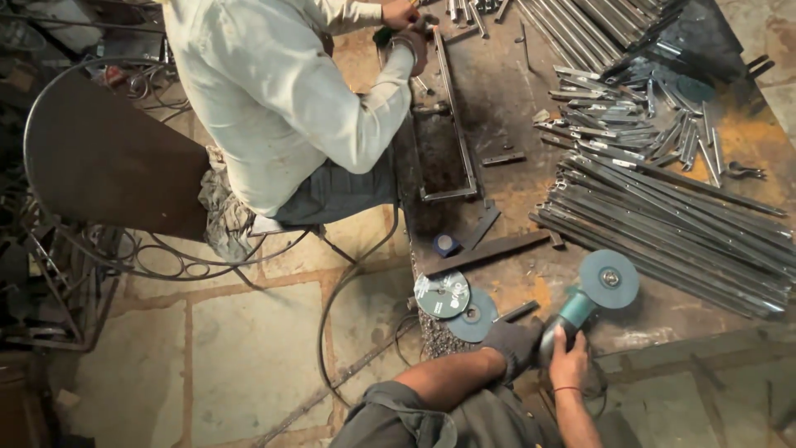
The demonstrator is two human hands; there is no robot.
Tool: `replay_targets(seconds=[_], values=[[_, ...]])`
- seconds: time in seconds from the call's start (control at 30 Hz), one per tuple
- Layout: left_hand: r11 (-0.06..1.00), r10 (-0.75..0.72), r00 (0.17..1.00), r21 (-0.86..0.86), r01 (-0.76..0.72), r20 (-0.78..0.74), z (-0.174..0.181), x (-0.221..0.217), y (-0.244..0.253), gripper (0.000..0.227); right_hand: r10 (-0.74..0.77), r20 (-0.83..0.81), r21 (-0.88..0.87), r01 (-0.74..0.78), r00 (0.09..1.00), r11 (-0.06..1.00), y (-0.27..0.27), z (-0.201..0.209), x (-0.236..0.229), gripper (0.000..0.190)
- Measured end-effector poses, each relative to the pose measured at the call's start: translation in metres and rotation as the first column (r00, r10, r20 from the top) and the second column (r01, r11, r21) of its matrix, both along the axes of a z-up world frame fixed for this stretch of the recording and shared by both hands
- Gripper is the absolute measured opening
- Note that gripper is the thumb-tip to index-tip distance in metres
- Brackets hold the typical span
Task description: Using an angle grinder to smooth or cut metal components on a workbench in a workshop.
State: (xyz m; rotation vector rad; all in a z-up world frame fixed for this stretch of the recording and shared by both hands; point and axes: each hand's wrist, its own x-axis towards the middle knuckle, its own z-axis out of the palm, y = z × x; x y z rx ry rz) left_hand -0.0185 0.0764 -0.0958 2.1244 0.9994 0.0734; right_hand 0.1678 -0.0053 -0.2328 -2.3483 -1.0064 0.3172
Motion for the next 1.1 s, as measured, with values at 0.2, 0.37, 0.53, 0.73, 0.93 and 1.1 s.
replay_targets(seconds=[0.2, 0.37, 0.53, 0.73, 0.93, 1.1], values=[[1.0, -0.006, 1.0, 0.002, 0.006, 0.012, -0.009, 0.001, 0.0, 0.039, -0.02, -0.075, -0.08, 0.014, 0.997, 0.997, 0.001, 0.005, 0.001, 0.076], [1.0, -0.015, 1.0, -0.016, 0.015, 0.017, 0.003, -0.005, 0.001, 0.04, -0.028, -0.084, -0.076, 0.022, 0.996, 0.997, 0.003, 0.012, -0.002, 0.072], [1.0, 0.004, 1.0, -0.012, -0.004, 0.017, -0.009, -0.001, -0.001, 0.036, -0.019, -0.082, -0.104, 0.011, 0.996, 0.995, 0.002, 0.009, 0.002, 0.074], [0.999, 0.008, 1.0, -0.048, -0.007, 0.006, 0.004, -0.004, 0.002, 0.034, -0.039, -0.103, -0.095, 0.029, 0.994, 0.995, 0.003, 0.012, -0.001, 0.075], [1.0, 0.004, 1.0, -0.028, -0.004, 0.002, -0.004, -0.001, 0.002, 0.037, -0.011, -0.08, -0.085, 0.005, 0.997, 0.996, 0.002, 0.009, 0.001, 0.073], [0.999, 0.004, 1.0, -0.032, -0.004, -0.01, 0.002, -0.003, 0.0, 0.037, -0.048, -0.114, -0.123, 0.034, 0.992, 0.992, 0.002, 0.023, -0.005, 0.071]])
